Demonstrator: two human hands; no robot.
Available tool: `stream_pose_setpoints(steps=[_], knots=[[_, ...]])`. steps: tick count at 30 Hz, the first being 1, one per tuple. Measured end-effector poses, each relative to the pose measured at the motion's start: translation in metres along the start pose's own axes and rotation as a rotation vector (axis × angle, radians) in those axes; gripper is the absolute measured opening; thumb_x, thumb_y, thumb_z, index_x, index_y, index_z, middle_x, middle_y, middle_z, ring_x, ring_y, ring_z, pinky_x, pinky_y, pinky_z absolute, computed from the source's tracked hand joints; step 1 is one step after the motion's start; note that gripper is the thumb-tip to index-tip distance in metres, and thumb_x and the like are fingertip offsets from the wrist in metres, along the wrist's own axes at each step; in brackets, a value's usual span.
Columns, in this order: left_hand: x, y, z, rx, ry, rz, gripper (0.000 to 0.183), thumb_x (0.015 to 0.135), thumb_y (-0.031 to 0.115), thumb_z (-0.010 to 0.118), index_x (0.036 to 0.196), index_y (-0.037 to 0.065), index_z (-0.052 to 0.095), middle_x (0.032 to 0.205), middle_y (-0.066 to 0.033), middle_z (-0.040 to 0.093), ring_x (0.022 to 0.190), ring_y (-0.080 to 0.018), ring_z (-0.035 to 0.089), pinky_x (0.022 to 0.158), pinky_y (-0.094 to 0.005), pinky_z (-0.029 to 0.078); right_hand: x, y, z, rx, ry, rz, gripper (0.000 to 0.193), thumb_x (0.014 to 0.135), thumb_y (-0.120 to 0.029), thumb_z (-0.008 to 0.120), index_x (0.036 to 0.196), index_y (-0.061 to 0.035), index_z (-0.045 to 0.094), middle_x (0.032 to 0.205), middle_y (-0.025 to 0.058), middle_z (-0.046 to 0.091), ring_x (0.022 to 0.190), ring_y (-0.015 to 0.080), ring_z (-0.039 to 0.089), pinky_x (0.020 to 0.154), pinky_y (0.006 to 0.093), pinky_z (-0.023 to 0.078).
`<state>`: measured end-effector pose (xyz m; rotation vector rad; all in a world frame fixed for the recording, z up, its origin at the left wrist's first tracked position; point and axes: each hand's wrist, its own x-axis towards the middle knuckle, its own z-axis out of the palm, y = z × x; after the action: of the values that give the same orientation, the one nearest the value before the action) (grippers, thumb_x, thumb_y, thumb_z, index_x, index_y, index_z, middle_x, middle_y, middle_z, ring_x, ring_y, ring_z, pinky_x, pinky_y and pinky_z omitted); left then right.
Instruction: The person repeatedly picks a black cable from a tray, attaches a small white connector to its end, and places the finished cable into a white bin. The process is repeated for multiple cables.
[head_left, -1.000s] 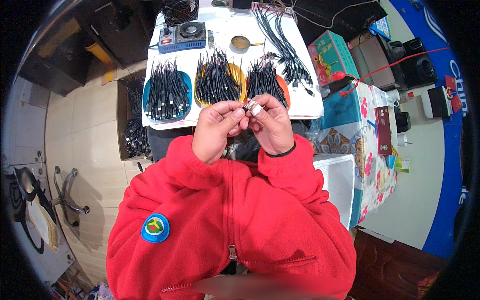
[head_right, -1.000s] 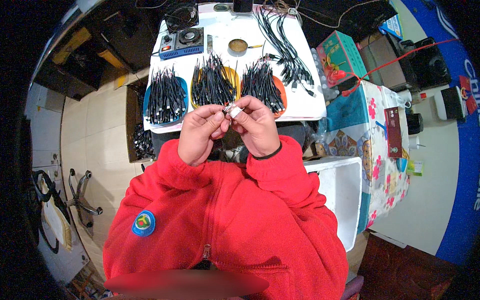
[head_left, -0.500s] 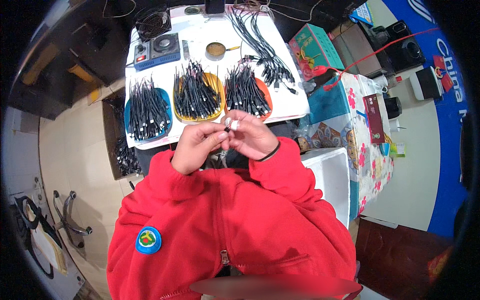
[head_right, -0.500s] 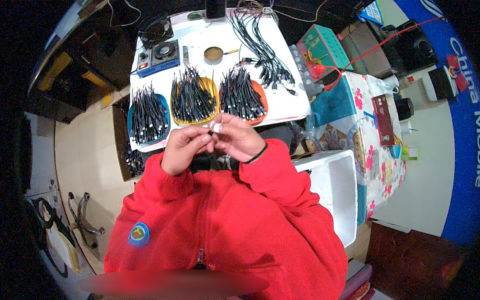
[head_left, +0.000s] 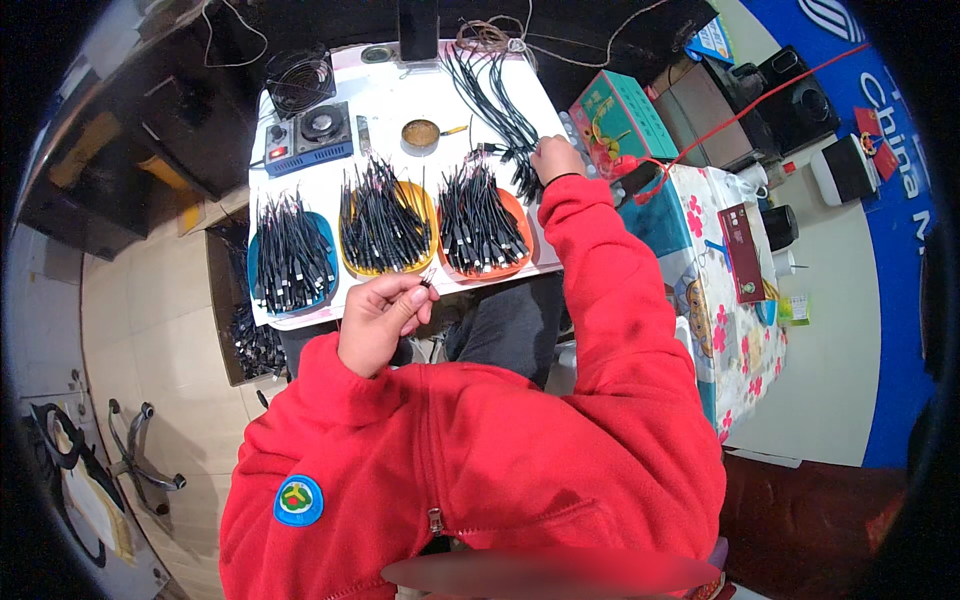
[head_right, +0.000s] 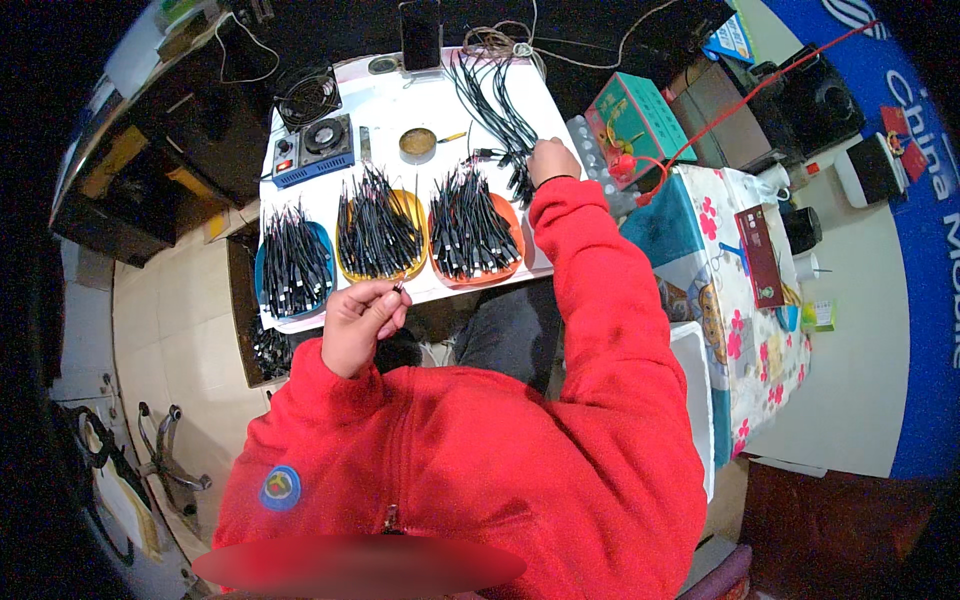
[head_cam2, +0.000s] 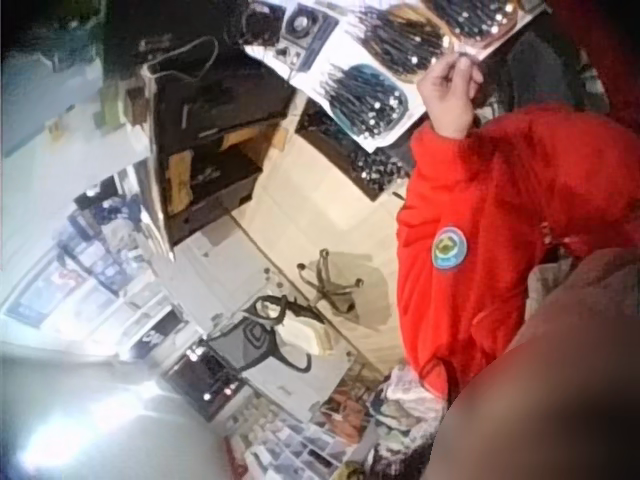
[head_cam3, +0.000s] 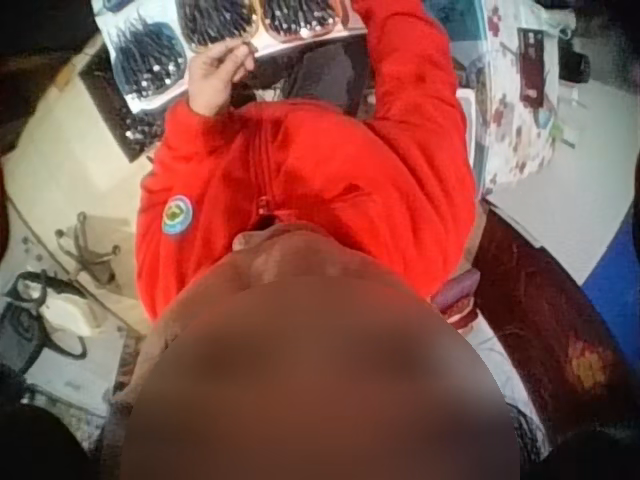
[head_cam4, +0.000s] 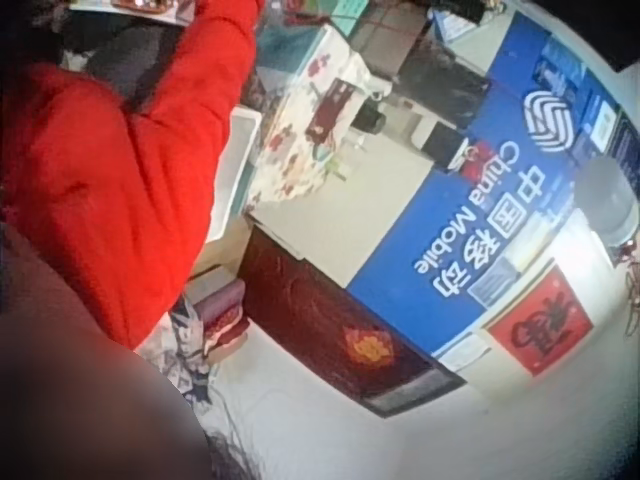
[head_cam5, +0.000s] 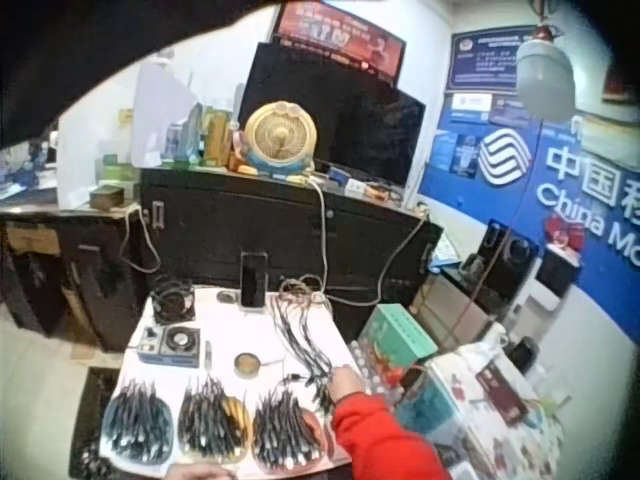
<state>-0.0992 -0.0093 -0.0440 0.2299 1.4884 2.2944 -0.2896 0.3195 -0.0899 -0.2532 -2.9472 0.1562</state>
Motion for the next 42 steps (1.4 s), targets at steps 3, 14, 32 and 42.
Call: stream_pose_setpoints(steps=[3, 14, 32, 42], knots=[[-0.005, 0.002, -0.002, 0.005, 0.022, 0.024, 0.013, 0.093, 0.006, 0.055, 0.094, -0.004, 0.063, 0.069, -0.0023, 0.058, 0.052, -0.0032, 0.04, 0.046, -0.0177, 0.029, 0.0, -0.001, -0.004, -0.07, 0.082, -0.014, 0.016, 0.077, -0.017, 0.062, 0.086, -0.0048, 0.068, 0.093, 0.019, 0.063, 0.085, 0.0365, 0.063, 0.077, 0.0443, 0.05], [-0.023, 0.003, 0.014, -0.213, -0.033, -0.022, 0.018, 0.097, 0.01, 0.046, 0.098, -0.003, 0.058, 0.109, -0.0148, 0.063, 0.092, -0.0217, 0.066, 0.073, -0.0278, 0.055, -0.057, -0.005, -0.118, 0.453, 0.069, -0.274, 0.018, 0.075, -0.017, 0.064, 0.077, 0.0004, 0.061, 0.076, 0.0169, 0.064, 0.071, 0.0286, 0.065, 0.065, 0.0368, 0.051], [-0.034, 0.046, 0.019, -0.024, 0.021, 0.498, 0.014, 0.095, 0.008, 0.049, 0.095, -0.003, 0.058, 0.088, -0.0076, 0.063, 0.055, -0.0037, 0.041, 0.049, -0.0165, 0.033, -0.301, -0.12, -0.019, 0.692, -0.301, -0.644, 0.021, 0.079, -0.013, 0.064, 0.096, -0.0032, 0.057, 0.089, 0.0147, 0.059, 0.085, 0.0337, 0.06, 0.073, 0.0382, 0.049], [-0.072, 0.024, 0.021, -0.047, -0.126, 0.32, 0.015, 0.096, 0.011, 0.049, 0.096, -0.001, 0.058, 0.09, -0.0088, 0.063, 0.054, -0.0045, 0.04, 0.05, -0.0178, 0.033, -0.26, -0.124, -0.148, 1.637, -0.098, -0.368, 0.017, 0.087, -0.003, 0.062, 0.104, 0.0013, 0.059, 0.088, 0.0037, 0.062, 0.077, 0.0073, 0.059, 0.067, 0.0208, 0.048]])
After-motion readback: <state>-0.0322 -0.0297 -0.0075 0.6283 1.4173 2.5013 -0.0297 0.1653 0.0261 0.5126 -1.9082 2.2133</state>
